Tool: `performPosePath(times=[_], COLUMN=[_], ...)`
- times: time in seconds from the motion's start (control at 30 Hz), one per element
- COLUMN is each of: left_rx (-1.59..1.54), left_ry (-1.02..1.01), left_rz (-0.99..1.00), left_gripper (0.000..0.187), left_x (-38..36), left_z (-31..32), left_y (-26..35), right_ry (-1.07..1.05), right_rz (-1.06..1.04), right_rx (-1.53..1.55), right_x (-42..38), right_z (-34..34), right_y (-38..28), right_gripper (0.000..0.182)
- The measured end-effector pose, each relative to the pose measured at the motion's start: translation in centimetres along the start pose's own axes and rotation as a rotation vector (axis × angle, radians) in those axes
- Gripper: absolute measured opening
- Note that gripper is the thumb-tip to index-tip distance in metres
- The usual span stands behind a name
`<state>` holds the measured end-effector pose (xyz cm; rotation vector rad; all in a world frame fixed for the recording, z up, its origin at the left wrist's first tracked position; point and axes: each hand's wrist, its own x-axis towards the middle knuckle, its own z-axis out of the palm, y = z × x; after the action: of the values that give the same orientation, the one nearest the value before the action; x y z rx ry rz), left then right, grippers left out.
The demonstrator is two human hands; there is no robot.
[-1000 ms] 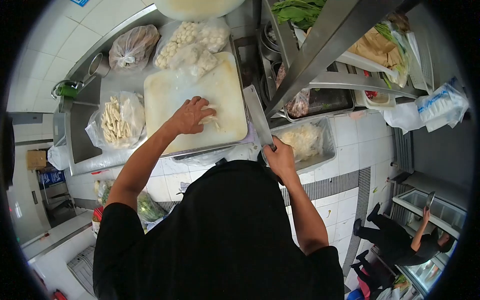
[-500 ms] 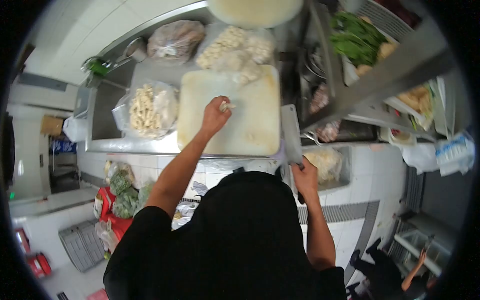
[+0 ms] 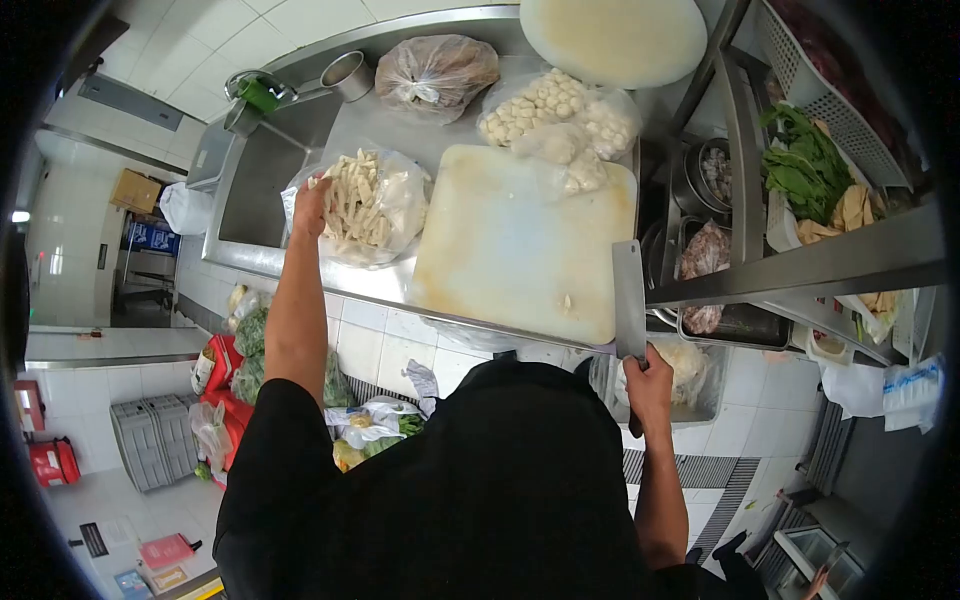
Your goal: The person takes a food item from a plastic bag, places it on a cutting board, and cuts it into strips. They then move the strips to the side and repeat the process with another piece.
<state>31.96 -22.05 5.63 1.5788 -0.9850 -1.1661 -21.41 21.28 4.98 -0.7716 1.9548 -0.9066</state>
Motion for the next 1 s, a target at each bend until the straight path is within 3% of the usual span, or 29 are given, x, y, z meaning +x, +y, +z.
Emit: performPosePath(times=[0.2, 0.3, 0.33, 0.4, 0.47, 0.6, 0.73, 0.77, 0.83, 0.97, 1.0], left_rx=[0.095, 0.718, 0.709, 0.759, 0.563, 0.514, 0.68, 0.673, 1.184, 1.138, 1.142], left_ry=[-0.069, 0.035, 0.009, 0.138, -0.145, -0.552, -0.45, -0.47, -0.523, -0.468, -0.474], left_rz=[-0.257, -0.041, -0.042, 0.506, 0.604, 0.535, 0.912, 0.92, 0.863, 0.982, 0.982], left_gripper=[0.048, 0.046, 0.046, 0.036, 0.025, 0.021, 0.022, 0.022, 0.024, 0.031, 0.031], left_x=[-0.2, -2.7, -2.7, -2.6, -4.7, -10.8, -11.2, -10.5, -8.9, -7.1, -7.9], left_z=[-1.1, 0.3, 1.2, 3.6, 10.1, 24.6, 33.8, 35.3, 37.6, 39.0, 38.7], left_y=[4.1, 7.3, 6.2, 4.5, 1.1, -2.9, -3.0, -2.8, -3.1, -4.6, -4.2], right_ry=[-0.016, -0.017, -0.008, -0.005, 0.008, 0.034, 0.07, 0.077, 0.09, 0.064, -0.029], right_rz=[0.001, 0.006, 0.006, 0.014, 0.048, -0.005, 0.034, 0.033, 0.045, 0.106, 0.096], right_rx=[-0.028, -0.067, -0.057, -0.074, -0.085, -0.089, -0.083, -0.088, -0.071, -0.068, -0.114], right_x=[0.3, 0.5, 0.6, 0.9, 0.3, 0.1, -1.3, -1.7, -2.3, -3.7, -3.9], right_z=[0.3, 0.4, 0.4, 0.5, 0.7, 1.0, 1.0, 1.0, 0.8, -0.7, -1.3], right_y=[-0.4, -0.6, -0.3, 0.4, -1.4, -0.3, -0.9, -0.7, 0.0, -0.1, -0.3], right_gripper=[0.026, 0.026, 0.027, 0.031, 0.032, 0.033, 0.029, 0.029, 0.028, 0.028, 0.028])
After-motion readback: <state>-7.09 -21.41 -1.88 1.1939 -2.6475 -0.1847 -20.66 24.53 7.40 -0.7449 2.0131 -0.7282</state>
